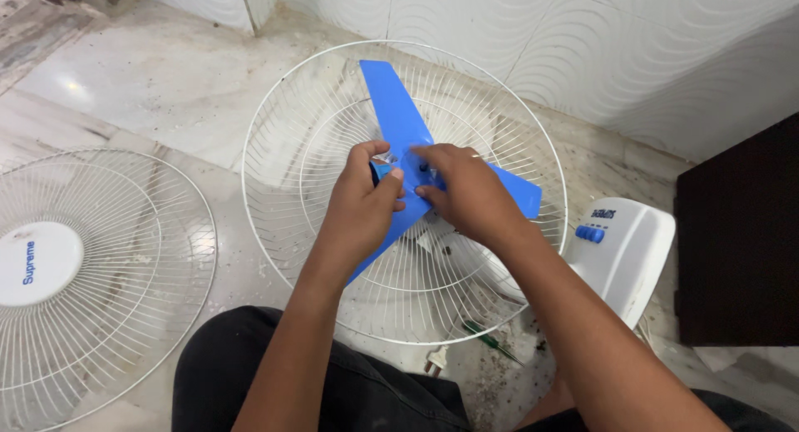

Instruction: The person assembles a table fan by connecting the motor housing to the control head, attaching the front wire cage, and securing the blue fan blades with a nut. The person uses a screwdriver to tighten screws and secures the blades by hand.

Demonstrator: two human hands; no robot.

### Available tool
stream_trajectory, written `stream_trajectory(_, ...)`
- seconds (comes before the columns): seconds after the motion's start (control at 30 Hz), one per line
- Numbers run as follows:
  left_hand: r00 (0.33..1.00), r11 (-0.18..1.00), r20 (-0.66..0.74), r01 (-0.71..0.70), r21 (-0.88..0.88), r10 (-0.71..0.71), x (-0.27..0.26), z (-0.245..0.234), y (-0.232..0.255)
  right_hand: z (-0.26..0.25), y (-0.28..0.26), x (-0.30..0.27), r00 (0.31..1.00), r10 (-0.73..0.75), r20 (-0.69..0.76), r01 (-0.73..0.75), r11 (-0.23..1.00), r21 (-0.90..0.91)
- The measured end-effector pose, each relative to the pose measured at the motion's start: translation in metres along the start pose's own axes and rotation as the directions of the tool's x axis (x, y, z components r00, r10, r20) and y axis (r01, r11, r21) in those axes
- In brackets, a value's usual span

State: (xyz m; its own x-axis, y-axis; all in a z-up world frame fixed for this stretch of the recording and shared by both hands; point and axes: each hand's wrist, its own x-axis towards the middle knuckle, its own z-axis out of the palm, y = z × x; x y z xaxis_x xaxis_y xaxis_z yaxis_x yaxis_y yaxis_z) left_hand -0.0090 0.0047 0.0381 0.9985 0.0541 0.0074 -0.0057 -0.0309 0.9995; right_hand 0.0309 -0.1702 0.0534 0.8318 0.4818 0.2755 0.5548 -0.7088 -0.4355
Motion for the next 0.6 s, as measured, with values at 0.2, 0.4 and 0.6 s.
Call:
stream_trajectory(0.2, 1.0, 0.998, 0.008, -0.006, 0.067, 0.006, 0.002, 0.018, -0.009, 0.002, 0.005, -0.002, 0.991, 0.094, 0.093, -0.088, 0.994, -0.061)
stream_trajectory(0.4, 1.0, 0.995, -0.002, -0.027, 0.097, 0.027, 0.01, 0.03, -0.014, -0.004, -0.001, 0.002, 1.0, 0.002, 0.002, -0.001, 0.997, -0.075)
stream_trajectory(0.6, 1.0, 0.999, -0.02, -0.013, -0.053, 0.012, 0.014, 0.022, -0.019, -0.003, -0.015, -0.01, 0.987, -0.113, -0.116, 0.133, 0.974, 0.183)
